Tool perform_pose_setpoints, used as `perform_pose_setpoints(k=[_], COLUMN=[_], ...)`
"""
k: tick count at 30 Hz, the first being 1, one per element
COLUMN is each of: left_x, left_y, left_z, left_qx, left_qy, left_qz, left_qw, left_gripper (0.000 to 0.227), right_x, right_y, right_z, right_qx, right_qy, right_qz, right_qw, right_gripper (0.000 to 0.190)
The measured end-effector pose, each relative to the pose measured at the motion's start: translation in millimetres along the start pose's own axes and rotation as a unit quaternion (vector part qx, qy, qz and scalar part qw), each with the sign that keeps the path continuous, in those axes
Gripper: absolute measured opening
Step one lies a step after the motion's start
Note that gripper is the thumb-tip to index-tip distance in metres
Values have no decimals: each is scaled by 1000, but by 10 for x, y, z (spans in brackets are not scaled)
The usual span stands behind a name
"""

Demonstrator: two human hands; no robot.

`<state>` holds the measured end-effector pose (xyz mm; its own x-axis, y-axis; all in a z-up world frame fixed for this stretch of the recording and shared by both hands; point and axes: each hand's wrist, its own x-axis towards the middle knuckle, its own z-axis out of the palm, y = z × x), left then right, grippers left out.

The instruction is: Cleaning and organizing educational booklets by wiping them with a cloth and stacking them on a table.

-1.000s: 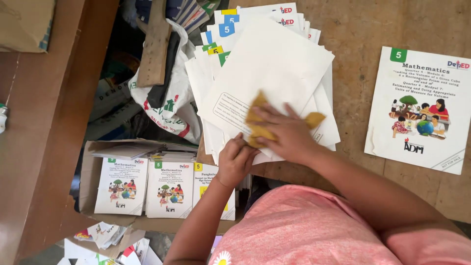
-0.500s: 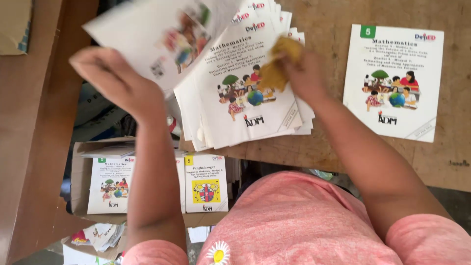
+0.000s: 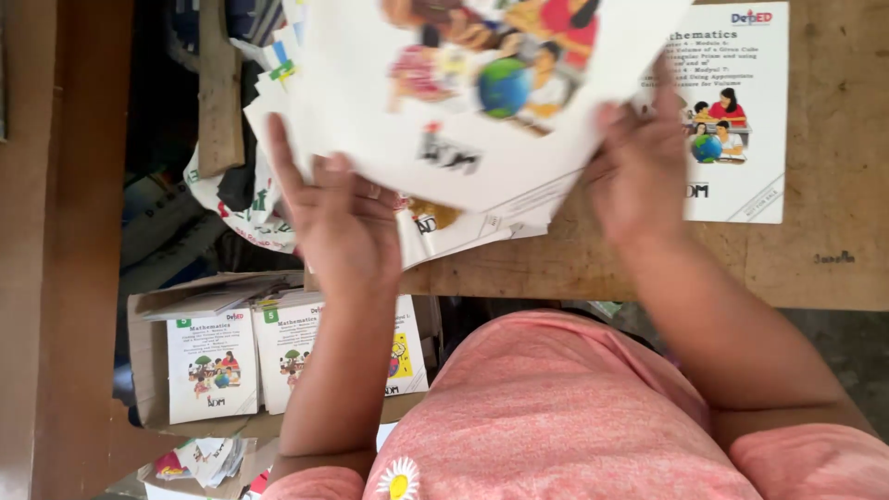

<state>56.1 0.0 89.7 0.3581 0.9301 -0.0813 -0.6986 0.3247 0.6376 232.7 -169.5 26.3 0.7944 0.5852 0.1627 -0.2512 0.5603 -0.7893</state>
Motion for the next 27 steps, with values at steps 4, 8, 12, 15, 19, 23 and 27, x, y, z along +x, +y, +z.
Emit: perform_pose_setpoints(k=[4,8,12,15,19,23,27], left_x=[-350,-517,-616,-677,-739,-787,-868], left_y=[-645,-1372,-1768,-2103,-2477,-2688,-2586], left_z=[-41,-145,-95,-169,-286,-432,-304], left_qx=[153,344,533,674,725,766,788], left_qy=[-123,-253,-286,-336,-377,-409,-423], left_qz=[-119,-187,-162,-143,-89,-47,-95], left_qw=[973,885,780,643,570,495,437], left_gripper=[90,75,78,83,80,84,92], right_x=[105,72,-65,-103,-89,-3,27], right_y=[-568,-769,-888,-845,-836,-732,-686], right_z=[-795,-1731,-2014,-2345,-2582,-2847,-2909], right_qx=[-67,-187,-260,-266,-311,-351,-413], right_qy=[184,250,238,288,266,256,250], right_qz=[-28,52,85,117,114,107,118], right_qw=[980,949,932,912,905,894,868], right_gripper=[92,85,50,46,48,48,46])
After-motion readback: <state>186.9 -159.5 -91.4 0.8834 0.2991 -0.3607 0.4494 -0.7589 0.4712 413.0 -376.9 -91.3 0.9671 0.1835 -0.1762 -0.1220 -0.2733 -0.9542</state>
